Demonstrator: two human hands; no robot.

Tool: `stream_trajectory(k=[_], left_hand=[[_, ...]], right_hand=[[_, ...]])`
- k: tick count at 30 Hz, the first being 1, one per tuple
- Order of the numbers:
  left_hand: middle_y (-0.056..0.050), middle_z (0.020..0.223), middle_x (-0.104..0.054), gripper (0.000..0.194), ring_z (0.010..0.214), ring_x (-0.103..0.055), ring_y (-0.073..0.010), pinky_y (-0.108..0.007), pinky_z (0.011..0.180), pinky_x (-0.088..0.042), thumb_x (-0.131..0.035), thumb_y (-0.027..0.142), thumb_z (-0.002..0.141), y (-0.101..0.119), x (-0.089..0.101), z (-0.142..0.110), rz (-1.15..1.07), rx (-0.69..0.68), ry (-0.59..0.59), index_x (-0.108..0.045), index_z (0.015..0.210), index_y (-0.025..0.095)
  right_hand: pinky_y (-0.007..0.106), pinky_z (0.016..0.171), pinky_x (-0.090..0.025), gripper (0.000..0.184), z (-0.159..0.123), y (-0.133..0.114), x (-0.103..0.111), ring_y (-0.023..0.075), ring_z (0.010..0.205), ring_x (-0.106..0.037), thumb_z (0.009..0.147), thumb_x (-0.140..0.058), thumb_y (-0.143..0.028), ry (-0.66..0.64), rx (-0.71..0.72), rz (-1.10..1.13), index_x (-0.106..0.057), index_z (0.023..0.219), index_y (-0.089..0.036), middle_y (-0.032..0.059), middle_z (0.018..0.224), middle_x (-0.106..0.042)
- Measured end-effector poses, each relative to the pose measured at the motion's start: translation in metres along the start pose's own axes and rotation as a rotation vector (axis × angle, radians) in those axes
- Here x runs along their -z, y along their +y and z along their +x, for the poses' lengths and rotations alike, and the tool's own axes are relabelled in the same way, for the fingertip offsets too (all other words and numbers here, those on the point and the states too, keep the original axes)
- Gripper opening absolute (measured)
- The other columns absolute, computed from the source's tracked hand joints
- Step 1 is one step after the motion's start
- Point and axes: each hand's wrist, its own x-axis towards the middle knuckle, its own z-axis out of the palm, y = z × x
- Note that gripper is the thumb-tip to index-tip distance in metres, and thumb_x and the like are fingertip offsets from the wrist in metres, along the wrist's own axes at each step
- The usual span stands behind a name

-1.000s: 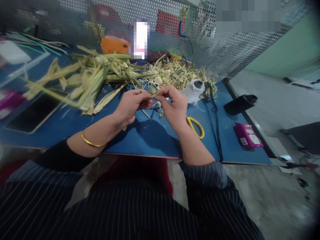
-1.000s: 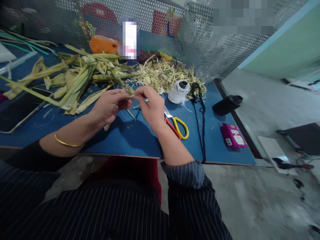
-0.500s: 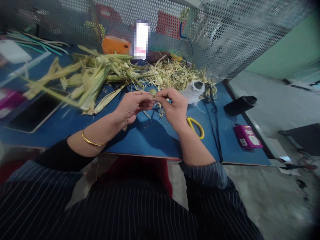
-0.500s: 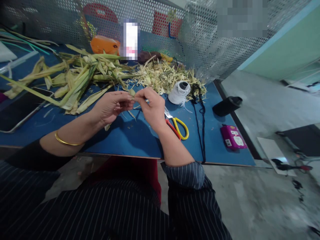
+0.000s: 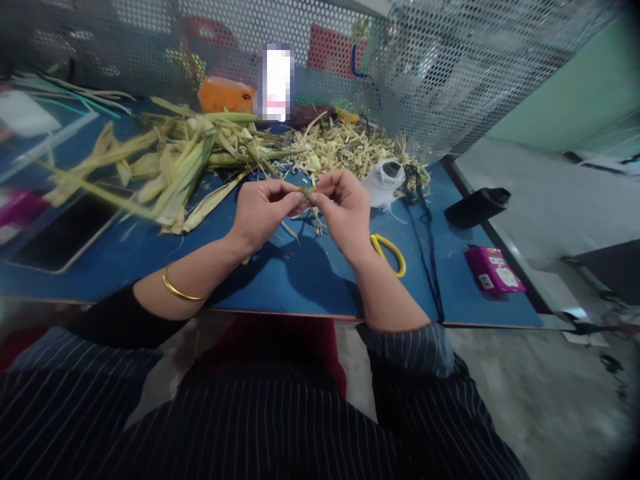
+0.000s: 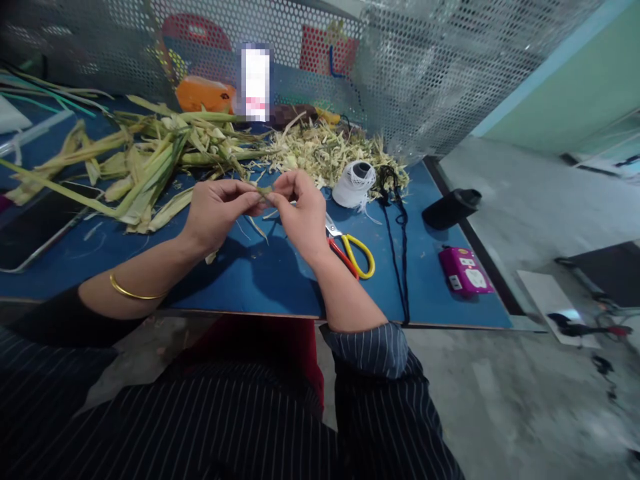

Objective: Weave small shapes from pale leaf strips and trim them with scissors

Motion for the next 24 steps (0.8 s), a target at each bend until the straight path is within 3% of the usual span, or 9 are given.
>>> stream_trajectory(k=[9, 14, 19, 24], left_hand=[[-0.002, 0.068, -0.07, 0.011, 0.064, -0.064, -0.0128, -0.025, 0.066, -0.053, -0.075, 0.027, 0.071, 0.0, 0.003, 0.002, 0.035, -0.032, -0.06, -0.072, 0.072, 0.016], [-0.002, 0.066, -0.069, 0.011, 0.057, -0.062, -0.0117, -0.026, 0.064, -0.054, -0.076, 0.025, 0.07, 0.001, 0.006, 0.006, -0.081, 0.107, -0.025, -0.07, 0.07, 0.016], [-0.002, 0.063, -0.067, 0.012, 0.054, -0.06, -0.0105, -0.025, 0.06, -0.053, -0.074, 0.026, 0.068, -0.004, 0.01, 0.01, -0.229, 0.257, -0.052, -0.068, 0.067, 0.015], [-0.001, 0.062, -0.066, 0.01, 0.055, -0.06, -0.0094, -0.022, 0.058, -0.052, -0.073, 0.023, 0.066, -0.002, 0.01, 0.009, -0.255, 0.332, -0.068, -0.068, 0.067, 0.014]], right_hand=[[0.029, 0.062, -0.051, 0.023, 0.002, 0.01, 0.001, 0.0126, 0.063, -0.06, 0.082, -0.07, -0.03, -0.039, -0.017, 0.037, -0.051, 0.094, -0.027, -0.006, 0.068, -0.061], [0.03, 0.069, -0.053, 0.02, 0.0, 0.005, 0.0, 0.0137, 0.07, -0.063, 0.086, -0.065, -0.029, -0.046, 0.023, 0.012, -0.052, 0.1, -0.027, -0.0041, 0.076, -0.063], [0.036, 0.087, -0.049, 0.005, -0.002, -0.007, 0.005, 0.0186, 0.091, -0.061, 0.089, -0.06, -0.028, -0.11, 0.228, -0.28, -0.058, 0.094, -0.026, 0.002, 0.096, -0.066], [0.032, 0.082, -0.047, 0.008, -0.002, -0.006, 0.004, 0.0167, 0.086, -0.06, 0.09, -0.055, -0.022, -0.11, 0.276, -0.303, -0.061, 0.085, -0.023, 0.0016, 0.089, -0.065]])
